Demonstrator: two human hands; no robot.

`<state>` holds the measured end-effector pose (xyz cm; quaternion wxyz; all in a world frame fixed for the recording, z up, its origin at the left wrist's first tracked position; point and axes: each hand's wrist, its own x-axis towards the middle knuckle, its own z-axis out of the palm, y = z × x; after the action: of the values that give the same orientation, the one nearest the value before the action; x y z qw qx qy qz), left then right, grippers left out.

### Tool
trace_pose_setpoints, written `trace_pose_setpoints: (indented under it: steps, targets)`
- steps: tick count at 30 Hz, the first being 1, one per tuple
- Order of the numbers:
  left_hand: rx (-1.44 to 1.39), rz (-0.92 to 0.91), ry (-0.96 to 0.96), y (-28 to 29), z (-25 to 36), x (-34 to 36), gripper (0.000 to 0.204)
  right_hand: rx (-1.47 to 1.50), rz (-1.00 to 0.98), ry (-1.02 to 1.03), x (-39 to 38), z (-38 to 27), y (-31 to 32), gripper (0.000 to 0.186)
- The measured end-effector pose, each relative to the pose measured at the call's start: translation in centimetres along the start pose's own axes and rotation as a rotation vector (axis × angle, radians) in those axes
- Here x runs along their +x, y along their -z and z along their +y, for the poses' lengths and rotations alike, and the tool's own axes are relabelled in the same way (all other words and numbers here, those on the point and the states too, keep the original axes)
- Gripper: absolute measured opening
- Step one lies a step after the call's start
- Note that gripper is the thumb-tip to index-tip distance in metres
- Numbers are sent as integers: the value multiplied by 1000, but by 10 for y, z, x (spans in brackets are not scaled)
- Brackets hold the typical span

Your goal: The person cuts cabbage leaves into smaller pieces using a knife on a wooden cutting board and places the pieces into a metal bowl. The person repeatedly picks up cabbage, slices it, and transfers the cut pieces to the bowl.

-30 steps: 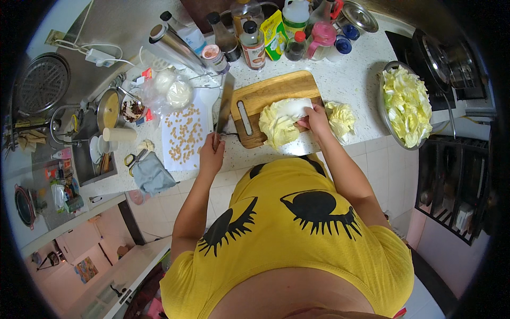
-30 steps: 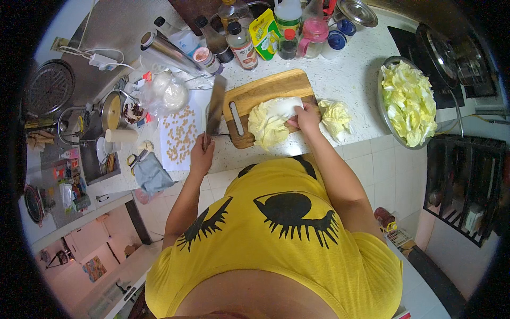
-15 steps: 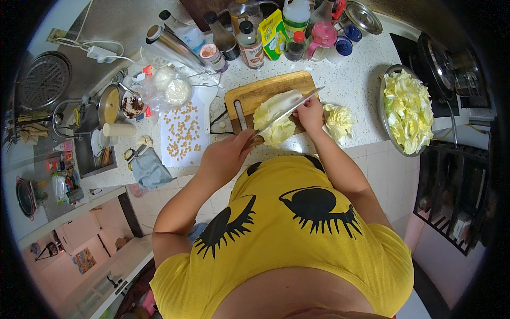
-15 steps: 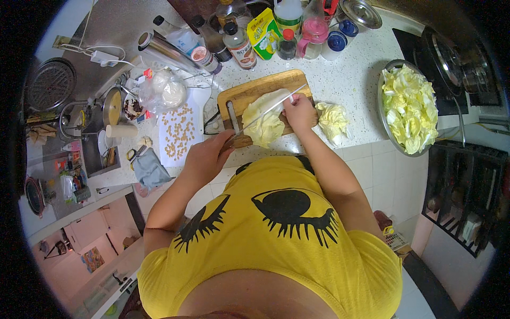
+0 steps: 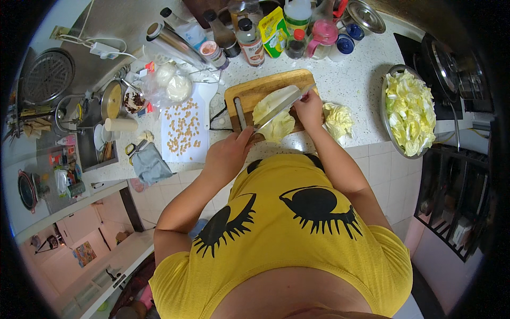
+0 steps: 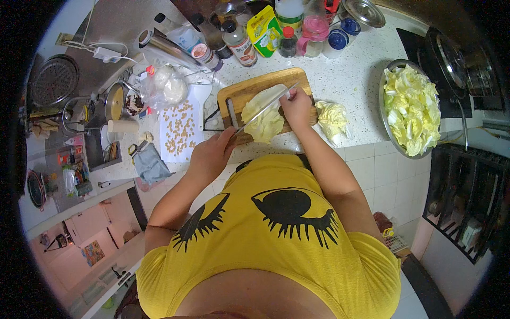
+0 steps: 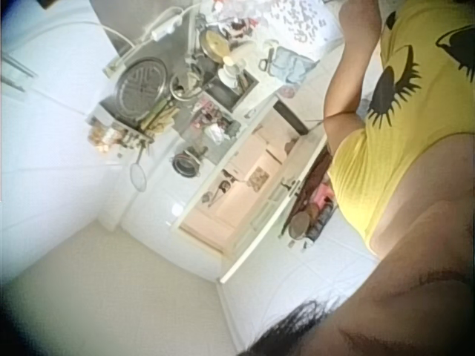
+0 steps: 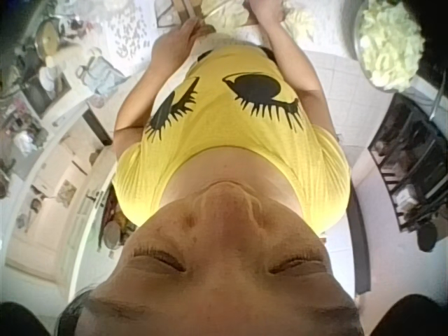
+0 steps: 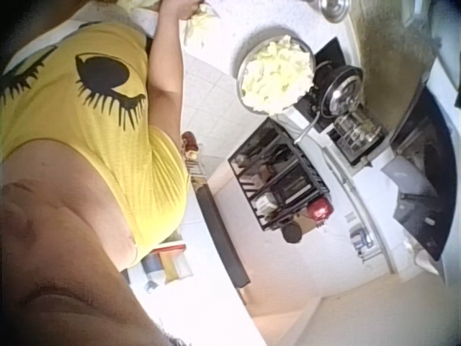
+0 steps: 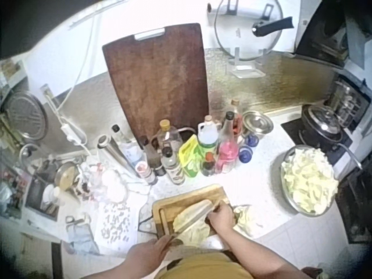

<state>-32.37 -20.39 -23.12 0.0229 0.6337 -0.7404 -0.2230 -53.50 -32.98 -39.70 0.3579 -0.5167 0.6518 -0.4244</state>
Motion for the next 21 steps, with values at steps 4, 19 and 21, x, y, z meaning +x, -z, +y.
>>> trace_pose_setpoints:
  steps: [4,19,21]
  targets:
    - [6,-11,24,0,3,-1,36,-55,4,68,-4,-16,4,21]
    - [-64,50,-13,-3,8,20,28,-154,6,173,-13,-41,4,15]
    - [-105,39,-17,-4,8,23,29,-165,17,172,-12,-42,5,16]
